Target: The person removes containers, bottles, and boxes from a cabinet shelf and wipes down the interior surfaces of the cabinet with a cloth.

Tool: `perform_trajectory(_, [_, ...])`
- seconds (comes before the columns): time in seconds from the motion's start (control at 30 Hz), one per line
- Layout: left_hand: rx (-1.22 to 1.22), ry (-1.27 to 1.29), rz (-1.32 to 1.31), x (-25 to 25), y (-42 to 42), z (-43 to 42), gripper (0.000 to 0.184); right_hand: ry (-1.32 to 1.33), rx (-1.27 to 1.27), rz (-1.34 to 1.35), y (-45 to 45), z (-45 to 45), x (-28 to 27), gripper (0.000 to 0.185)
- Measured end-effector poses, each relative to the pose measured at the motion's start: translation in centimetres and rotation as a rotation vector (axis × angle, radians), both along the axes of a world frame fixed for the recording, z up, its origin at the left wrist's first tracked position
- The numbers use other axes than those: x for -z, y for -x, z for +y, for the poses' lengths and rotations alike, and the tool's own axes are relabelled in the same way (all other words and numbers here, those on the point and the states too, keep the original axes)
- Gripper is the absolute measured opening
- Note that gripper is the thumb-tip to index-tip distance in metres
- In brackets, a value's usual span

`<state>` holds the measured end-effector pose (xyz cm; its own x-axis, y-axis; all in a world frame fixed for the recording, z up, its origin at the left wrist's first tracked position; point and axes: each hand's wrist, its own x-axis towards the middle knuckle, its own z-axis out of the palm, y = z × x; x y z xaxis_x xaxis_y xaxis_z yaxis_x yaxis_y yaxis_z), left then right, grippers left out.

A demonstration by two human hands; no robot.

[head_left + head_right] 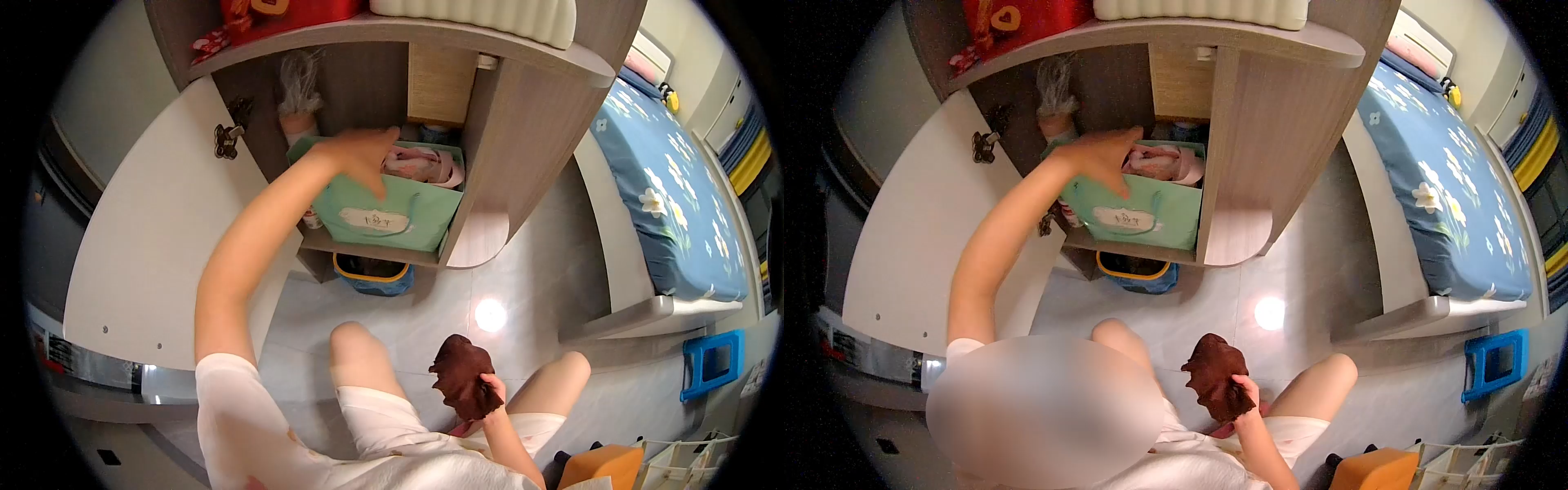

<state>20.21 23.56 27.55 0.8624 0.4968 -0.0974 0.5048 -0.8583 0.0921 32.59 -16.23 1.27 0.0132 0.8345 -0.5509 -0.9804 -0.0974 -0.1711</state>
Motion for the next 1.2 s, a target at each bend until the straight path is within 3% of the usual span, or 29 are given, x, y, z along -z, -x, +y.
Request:
perform_trajectory(0.27, [-0.010,-0.092,-0.006,-0.6,1.4,-2.4,0.073,0.004,-0.045,0.065,1.5,-0.6,-1.8,0.047])
perform_trajectory(0.5, [-0.038,-0.251,-0.135,-3.9,5.2,-7.1,0.067,0.067,-0.079,0.026,-0.6,-0.9,2.1,0.043])
perform_trajectory(0.73, [-0.059,-0.145,-0.163,-4.6,7.8,-14.2,0.058,0.058,-0.040,-0.002,-3.5,0.1,1.2,0.038])
perform_trajectory(1.0, [0.048,-0.014,-0.153,4.2,5.7,-19.0,0.048,-0.188,0.088,-0.156,-9.7,-1.4,2.7,0.044])
perform_trajectory(1.2, [0.119,0.041,-0.172,14.8,2.7,-22.1,0.041,-0.302,0.283,-0.301,-12.0,-1.9,-0.9,0.051])
